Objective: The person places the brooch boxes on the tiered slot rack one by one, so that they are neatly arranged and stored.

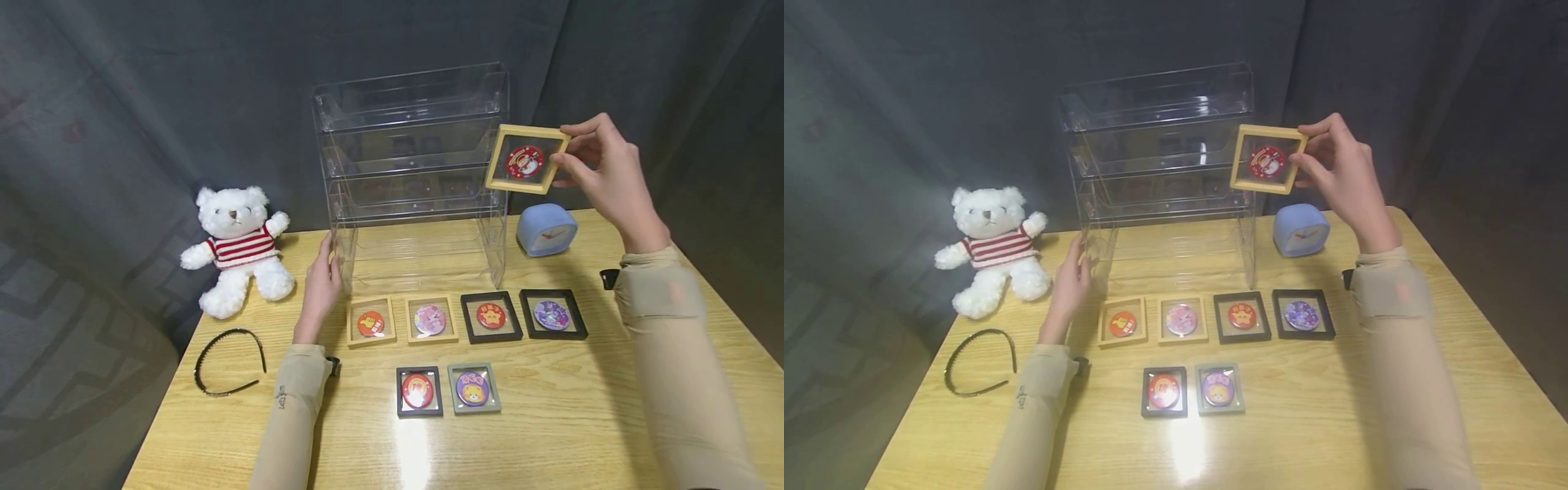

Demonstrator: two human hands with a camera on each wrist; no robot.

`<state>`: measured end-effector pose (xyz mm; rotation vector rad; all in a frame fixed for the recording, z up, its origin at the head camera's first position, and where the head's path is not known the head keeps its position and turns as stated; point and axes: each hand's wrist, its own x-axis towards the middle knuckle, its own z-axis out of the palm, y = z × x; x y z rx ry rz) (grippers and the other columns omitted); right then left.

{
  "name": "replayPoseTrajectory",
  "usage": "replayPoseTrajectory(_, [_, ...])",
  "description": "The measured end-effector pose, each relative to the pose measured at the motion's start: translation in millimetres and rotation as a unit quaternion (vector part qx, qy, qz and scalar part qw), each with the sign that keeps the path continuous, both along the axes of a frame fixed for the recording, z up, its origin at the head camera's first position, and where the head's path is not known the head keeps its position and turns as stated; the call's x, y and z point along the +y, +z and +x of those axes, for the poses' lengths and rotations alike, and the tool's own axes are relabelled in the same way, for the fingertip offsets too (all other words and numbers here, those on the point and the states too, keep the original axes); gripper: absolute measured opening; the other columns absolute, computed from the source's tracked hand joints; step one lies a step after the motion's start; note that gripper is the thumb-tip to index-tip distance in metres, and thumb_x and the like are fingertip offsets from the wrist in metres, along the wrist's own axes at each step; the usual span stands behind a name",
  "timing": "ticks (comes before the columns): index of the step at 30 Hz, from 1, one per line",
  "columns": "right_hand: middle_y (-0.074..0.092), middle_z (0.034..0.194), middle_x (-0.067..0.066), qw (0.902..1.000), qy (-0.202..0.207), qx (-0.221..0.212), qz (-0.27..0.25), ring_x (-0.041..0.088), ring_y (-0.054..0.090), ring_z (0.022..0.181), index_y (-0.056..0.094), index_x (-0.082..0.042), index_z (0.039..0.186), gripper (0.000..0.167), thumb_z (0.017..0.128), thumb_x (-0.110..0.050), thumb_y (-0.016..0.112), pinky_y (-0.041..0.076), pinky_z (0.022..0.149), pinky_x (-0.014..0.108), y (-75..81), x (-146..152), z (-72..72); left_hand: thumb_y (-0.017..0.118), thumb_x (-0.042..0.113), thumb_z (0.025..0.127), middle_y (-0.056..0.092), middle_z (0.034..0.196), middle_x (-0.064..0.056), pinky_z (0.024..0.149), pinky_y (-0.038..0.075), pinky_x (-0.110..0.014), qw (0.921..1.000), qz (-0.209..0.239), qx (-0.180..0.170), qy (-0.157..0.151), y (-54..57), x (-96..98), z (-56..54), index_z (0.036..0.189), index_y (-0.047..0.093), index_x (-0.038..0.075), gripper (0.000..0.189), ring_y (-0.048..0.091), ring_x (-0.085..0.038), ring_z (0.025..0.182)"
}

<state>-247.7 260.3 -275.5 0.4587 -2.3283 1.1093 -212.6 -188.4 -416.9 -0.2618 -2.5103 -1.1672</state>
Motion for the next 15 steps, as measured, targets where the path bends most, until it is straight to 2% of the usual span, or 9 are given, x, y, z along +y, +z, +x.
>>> replayPoseTrajectory(7, [0.069, 0.118, 0.013, 0.9997, -0.011, 0.017, -0.017, -0.01, 0.065, 0.094, 0.055, -0.005, 0.143, 0.042, 0.103, -0.006, 0.068, 0.054, 0.071, 0.007, 10.5, -15.1, -13.5, 0.046, 0.001, 0.112, 0.051, 0.155, -0.031, 0.105, 0.053, -0.057, 0.9999, 0.006, -0.014, 0.006, -0.6, -1.7, 0.8, 0.164, 0.035, -0.001, 0.053, 0.064, -0.05, 0.126])
replayPoseTrajectory(10, [0.07, 0.12, 0.016, 0.9994, -0.017, 0.022, -0.019, -0.006, 0.067, 0.096, 0.056, -0.007, 0.143, 0.041, 0.104, -0.009, 0.068, 0.054, 0.073, 0.007, 17.6, -22.5, -20.4, 0.046, 0.001, 0.112, 0.05, 0.156, -0.031, 0.106, 0.053, -0.057, 0.9997, 0.01, -0.021, 0.006, -0.1, -2.4, 1.8, 0.165, 0.034, -0.001, 0.054, 0.063, -0.049, 0.126])
replayPoseTrajectory(15, [0.071, 0.118, 0.012, 0.9991, -0.019, 0.038, -0.004, -0.002, 0.068, 0.098, 0.057, -0.008, 0.143, 0.04, 0.105, -0.014, 0.066, 0.056, 0.076, 0.01, 28.0, -34.3, -31.1, 0.045, 0.002, 0.112, 0.049, 0.157, -0.031, 0.106, 0.053, -0.058, 0.9995, 0.011, -0.029, 0.006, 0.0, -3.7, 3.2, 0.165, 0.033, 0.0, 0.055, 0.063, -0.049, 0.126])
